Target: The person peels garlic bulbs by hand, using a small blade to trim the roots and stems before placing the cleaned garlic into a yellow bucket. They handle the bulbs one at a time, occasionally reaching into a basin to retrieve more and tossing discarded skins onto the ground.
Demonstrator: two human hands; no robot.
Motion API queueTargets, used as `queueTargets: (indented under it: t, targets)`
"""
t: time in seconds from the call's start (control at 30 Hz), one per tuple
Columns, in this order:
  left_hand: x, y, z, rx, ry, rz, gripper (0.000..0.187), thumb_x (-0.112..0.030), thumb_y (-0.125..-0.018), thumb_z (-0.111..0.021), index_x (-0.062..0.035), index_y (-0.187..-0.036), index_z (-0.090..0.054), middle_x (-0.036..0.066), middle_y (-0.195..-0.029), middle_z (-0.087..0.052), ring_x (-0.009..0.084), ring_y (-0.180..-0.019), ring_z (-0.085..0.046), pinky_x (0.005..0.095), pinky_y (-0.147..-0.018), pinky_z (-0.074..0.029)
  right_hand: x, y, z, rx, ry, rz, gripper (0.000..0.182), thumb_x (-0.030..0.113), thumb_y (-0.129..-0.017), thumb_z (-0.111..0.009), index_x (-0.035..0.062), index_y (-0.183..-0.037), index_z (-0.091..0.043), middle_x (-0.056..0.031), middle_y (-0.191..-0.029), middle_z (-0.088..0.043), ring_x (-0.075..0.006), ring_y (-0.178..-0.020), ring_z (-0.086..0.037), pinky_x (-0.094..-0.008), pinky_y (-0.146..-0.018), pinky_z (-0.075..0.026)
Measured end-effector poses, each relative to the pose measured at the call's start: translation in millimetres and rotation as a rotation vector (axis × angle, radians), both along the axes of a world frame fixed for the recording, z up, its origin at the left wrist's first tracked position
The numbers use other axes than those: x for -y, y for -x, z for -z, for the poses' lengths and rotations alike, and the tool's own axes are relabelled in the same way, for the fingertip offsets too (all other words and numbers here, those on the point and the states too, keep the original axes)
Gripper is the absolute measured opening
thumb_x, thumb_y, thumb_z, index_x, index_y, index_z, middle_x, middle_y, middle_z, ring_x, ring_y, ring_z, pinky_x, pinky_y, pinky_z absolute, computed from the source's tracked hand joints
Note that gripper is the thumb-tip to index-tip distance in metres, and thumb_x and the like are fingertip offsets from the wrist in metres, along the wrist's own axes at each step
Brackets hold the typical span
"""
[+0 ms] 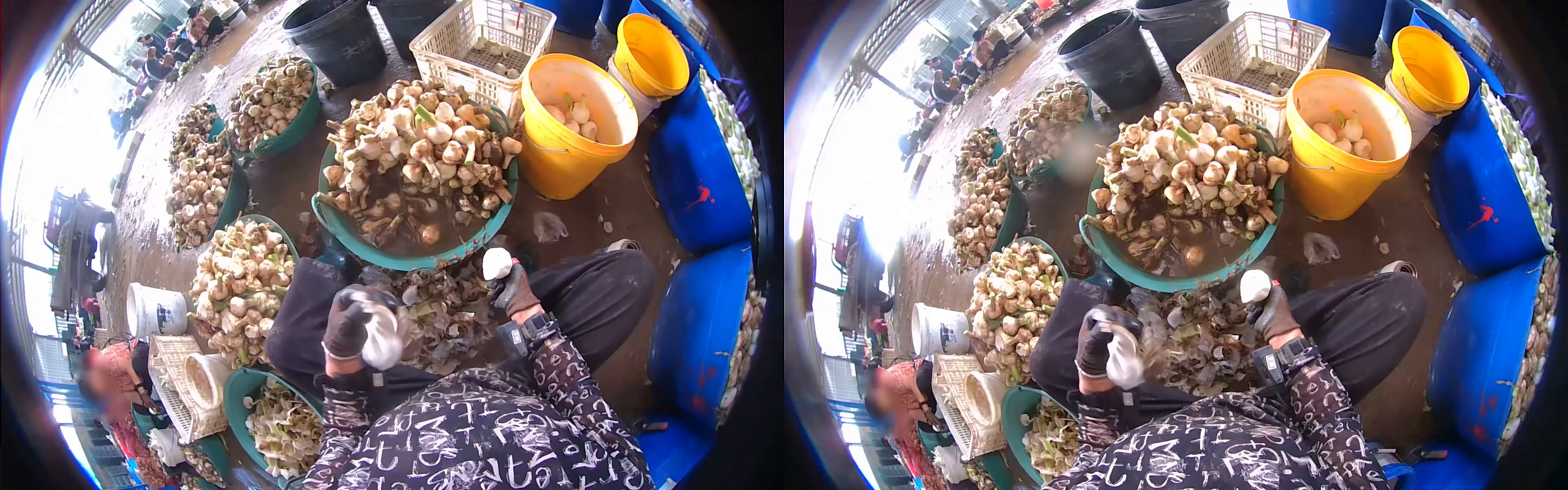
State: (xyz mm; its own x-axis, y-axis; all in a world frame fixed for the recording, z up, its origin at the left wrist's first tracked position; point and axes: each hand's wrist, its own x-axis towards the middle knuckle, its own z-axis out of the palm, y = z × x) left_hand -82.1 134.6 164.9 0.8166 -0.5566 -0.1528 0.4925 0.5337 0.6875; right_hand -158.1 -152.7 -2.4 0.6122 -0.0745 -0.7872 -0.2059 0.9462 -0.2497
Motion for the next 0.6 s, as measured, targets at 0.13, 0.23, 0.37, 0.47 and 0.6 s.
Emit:
queueTargets:
  t: [0.13, 0.23, 0.37, 0.47, 0.6]
  targets:
    - [25.7, -26.6, 50.0, 0.705, -1.171, 0.640, 0.036, -0.022, -0.085, -0.066, 0.0042, -0.109, -0.062, 0.010, -0.090, -0.067, 0.0189, -0.081, -0.063, 0.0264, -0.076, -0.048, -11.3, -1.9, -6.7, 0.223, -0.110, -0.074, 0.036, 0.043, -0.091, -0.046, 0.0124, -0.103, -0.061, -0.0026, -0.080, -0.064, -0.0152, -0.054, -0.056, -0.0250, -0.044, -0.042]
    - [65.1, -36.1, 98.1, 0.742, -1.286, 0.369, 0.041, -0.032, -0.085, -0.066, 0.0033, -0.106, -0.063, 0.007, -0.085, -0.066, 0.0161, -0.077, -0.062, 0.0251, -0.072, -0.048, -19.8, -3.0, -18.8, 0.443, 0.329, -0.135, 0.041, 0.041, -0.093, -0.045, 0.0072, -0.112, -0.057, -0.0051, -0.106, -0.063, -0.0207, -0.095, -0.060, -0.0317, -0.072, -0.051]
    - [118.9, -18.7, 95.1, -0.083, -0.774, 0.410, 0.036, -0.037, -0.088, -0.062, -0.0018, -0.097, -0.063, 0.002, -0.080, -0.063, 0.0090, -0.069, -0.058, 0.0211, -0.058, -0.045, -27.5, -10.2, -27.4, 0.290, -0.171, 0.003, 0.041, 0.039, -0.094, -0.047, 0.0032, -0.110, -0.058, -0.0054, -0.104, -0.064, -0.0197, -0.092, -0.061, -0.0329, -0.072, -0.050]
    - [117.2, -6.8, 110.2, -0.186, -0.599, 0.243, 0.030, -0.029, -0.090, -0.061, -0.0013, -0.101, -0.062, 0.001, -0.085, -0.062, 0.0083, -0.070, -0.056, 0.0219, -0.060, -0.045, -14.5, -6.2, 8.3, 0.205, 0.244, -0.016, 0.036, 0.036, -0.094, -0.048, 0.0036, -0.105, -0.061, -0.0062, -0.097, -0.066, -0.0187, -0.085, -0.062, -0.0329, -0.069, -0.049]
    - [94.7, -33.6, 76.2, 0.133, -0.491, 0.516, 0.025, -0.020, -0.090, -0.061, 0.0010, -0.103, -0.063, 0.003, -0.087, -0.064, 0.0100, -0.076, -0.058, 0.0234, -0.069, -0.047, -6.1, -7.6, 15.4, 0.020, 0.173, 0.087, 0.035, 0.032, -0.094, -0.050, 0.0010, -0.103, -0.062, -0.0082, -0.093, -0.066, -0.0177, -0.078, -0.063, -0.0308, -0.067, -0.051]
